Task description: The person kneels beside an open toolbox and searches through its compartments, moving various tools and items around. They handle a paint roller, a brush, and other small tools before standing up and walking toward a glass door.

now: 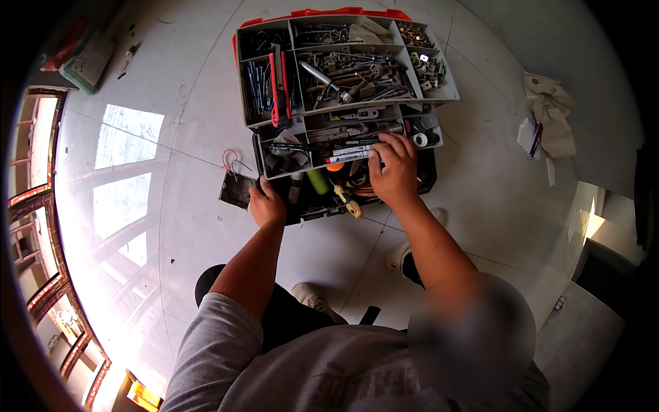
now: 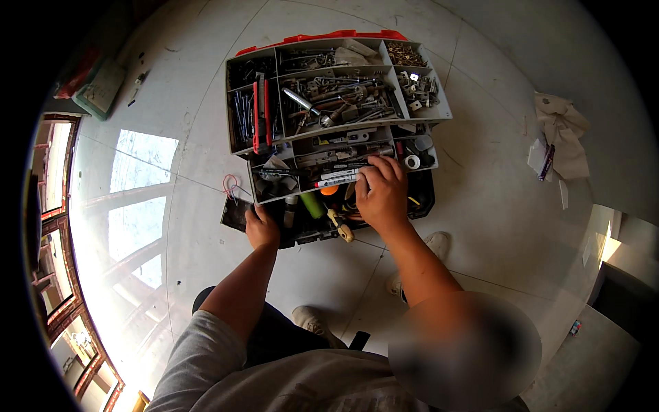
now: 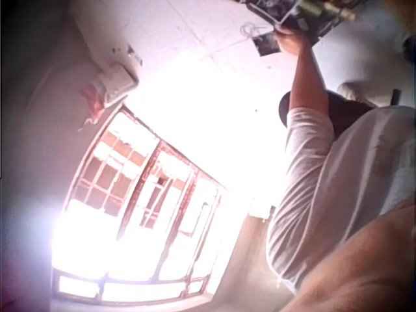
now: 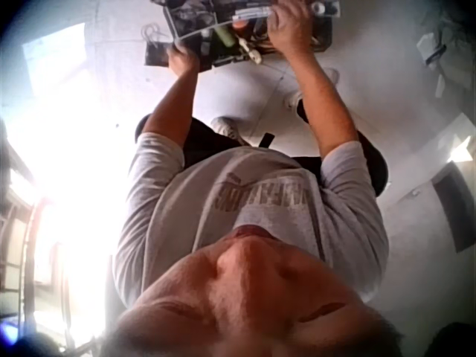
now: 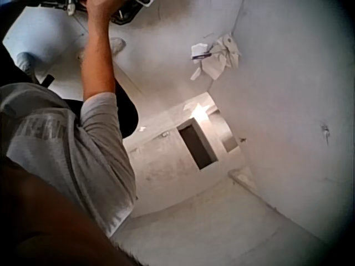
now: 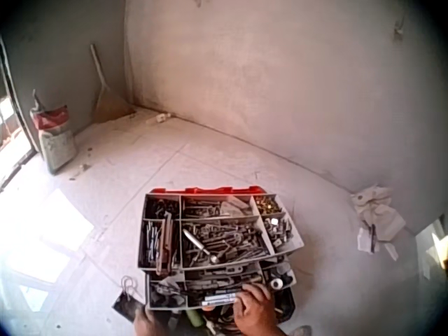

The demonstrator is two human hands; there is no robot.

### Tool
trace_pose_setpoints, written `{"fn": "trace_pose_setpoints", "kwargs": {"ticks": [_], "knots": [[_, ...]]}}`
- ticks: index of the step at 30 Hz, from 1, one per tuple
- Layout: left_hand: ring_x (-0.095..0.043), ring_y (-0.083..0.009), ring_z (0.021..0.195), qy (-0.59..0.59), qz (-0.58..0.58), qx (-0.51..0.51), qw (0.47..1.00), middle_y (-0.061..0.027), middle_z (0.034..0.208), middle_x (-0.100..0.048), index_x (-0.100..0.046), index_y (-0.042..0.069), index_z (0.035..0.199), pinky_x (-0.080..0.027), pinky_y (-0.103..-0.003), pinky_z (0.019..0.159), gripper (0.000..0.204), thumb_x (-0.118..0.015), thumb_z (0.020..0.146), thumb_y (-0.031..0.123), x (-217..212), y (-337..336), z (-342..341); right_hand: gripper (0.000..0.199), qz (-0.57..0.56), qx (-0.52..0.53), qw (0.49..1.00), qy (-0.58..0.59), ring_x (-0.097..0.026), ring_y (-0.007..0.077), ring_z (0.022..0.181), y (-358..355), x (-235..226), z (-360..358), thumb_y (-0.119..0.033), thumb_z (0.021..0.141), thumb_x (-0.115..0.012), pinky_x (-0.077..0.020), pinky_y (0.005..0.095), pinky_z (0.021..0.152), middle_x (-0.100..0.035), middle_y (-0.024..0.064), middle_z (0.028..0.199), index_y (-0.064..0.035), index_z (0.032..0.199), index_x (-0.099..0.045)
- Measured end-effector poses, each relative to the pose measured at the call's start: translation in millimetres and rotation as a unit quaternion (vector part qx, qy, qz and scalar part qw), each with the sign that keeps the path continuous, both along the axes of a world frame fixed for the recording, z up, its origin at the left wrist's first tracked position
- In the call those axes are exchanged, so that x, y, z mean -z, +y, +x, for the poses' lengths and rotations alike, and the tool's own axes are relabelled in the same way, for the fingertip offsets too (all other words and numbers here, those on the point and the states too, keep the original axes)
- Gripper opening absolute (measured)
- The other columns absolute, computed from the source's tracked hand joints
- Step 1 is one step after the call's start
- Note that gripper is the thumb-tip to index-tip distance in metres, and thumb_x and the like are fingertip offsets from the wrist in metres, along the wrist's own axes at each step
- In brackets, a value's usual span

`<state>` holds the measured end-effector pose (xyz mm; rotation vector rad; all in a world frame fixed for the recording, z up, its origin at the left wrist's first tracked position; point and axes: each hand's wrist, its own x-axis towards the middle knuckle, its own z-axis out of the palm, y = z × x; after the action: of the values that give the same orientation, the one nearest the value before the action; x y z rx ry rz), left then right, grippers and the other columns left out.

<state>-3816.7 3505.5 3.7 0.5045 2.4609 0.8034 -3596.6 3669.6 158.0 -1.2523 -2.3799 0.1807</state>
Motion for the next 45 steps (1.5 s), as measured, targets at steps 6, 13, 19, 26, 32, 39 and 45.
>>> {"fn": "trace_pose_setpoints", "kwargs": {"ticks": [6,13,19,26,32,39,45], "knots": [[-0.062,-0.0576,0.098,-0.012,-0.023,-0.008,1.0,-0.0341,0.103,-0.068,-0.056,-0.002,0.104,-0.047,-0.063,0.083,0.06,-0.041,0.109,0.057,-2.5,1.5,-1.4,0.025,-0.067,-0.003,0.997,-0.038,-0.056,0.0378,0.126,0.3,-4.4,-3.3,-0.021,0.091,-0.073,-0.0423,0.0519,0.11,-0.066,0.0144,0.131,-0.0041,0.109,-0.073],[-0.061,-0.0568,0.1,-0.005,-0.019,-0.006,1.0,-0.034,0.104,-0.067,-0.055,-0.002,0.103,-0.047,-0.063,0.085,0.06,-0.041,0.109,0.056,-0.6,2.0,-0.8,0.072,-0.093,0.006,0.985,-0.144,-0.032,0.0447,0.151,-18.3,-2.1,-2.2,-0.028,0.091,-0.073,-0.0206,0.0605,0.126,-0.032,0.0253,0.166,0.002,0.152,-0.049],[-0.061,-0.057,0.1,-0.011,-0.016,-0.008,1.0,-0.0339,0.104,-0.067,-0.055,-0.002,0.102,-0.046,-0.063,0.084,0.059,-0.042,0.109,0.056,-8.2,2.5,-0.5,0.079,-0.076,0.047,0.99,-0.106,-0.03,0.0432,0.153,-11.7,-1.2,-7.2,-0.028,0.088,-0.075,-0.0197,0.0603,0.126,-0.036,0.0238,0.164,0.0061,0.152,-0.045],[-0.061,-0.0574,0.099,-0.013,-0.01,-0.002,1.0,-0.0344,0.104,-0.067,-0.054,-0.002,0.102,-0.046,-0.063,0.084,0.059,-0.043,0.109,0.056,-5.7,3.1,-1.9,0.08,-0.075,0.068,0.976,-0.193,-0.033,0.0391,0.152,10.7,-20.4,0.9,-0.028,0.08,-0.077,-0.0184,0.0639,0.126,-0.042,0.0208,0.16,-0.0017,0.151,-0.051],[-0.061,-0.0572,0.098,-0.006,-0.014,-0.003,1.0,-0.0341,0.103,-0.067,-0.054,-0.003,0.101,-0.046,-0.063,0.083,0.059,-0.043,0.109,0.055,-5.4,4.0,-1.9,0.069,-0.099,0.048,0.969,-0.22,-0.038,0.0379,0.148,16.6,-28.4,-11.0,-0.027,0.078,-0.077,-0.0197,0.0653,0.125,-0.056,0.0208,0.147,-0.0052,0.142,-0.062],[-0.061,-0.0574,0.098,-0.002,-0.017,-0.007,1.0,-0.0337,0.101,-0.068,-0.055,-0.002,0.103,-0.046,-0.064,0.082,0.058,-0.043,0.109,0.054,-4.7,2.7,-1.6,0.042,-0.085,-0.012,0.993,-0.079,-0.042,0.0377,0.144,-5.5,-18.0,-35.3,-0.022,0.085,-0.072,-0.0312,0.0568,0.121,-0.06,0.02,0.142,0.0011,0.121,-0.073],[-0.061,-0.0578,0.097,0.004,-0.005,0.002,1.0,-0.0345,0.101,-0.067,-0.055,-0.002,0.103,-0.046,-0.064,0.081,0.057,-0.042,0.109,0.054,0.4,1.2,-2.1,0.035,-0.022,-0.019,0.996,-0.087,-0.041,0.0389,0.144,26.1,-29.6,-27.3,-0.015,0.085,-0.073,-0.0331,0.0567,0.12,-0.058,0.017,0.145,-0.0029,0.117,-0.075]]}}
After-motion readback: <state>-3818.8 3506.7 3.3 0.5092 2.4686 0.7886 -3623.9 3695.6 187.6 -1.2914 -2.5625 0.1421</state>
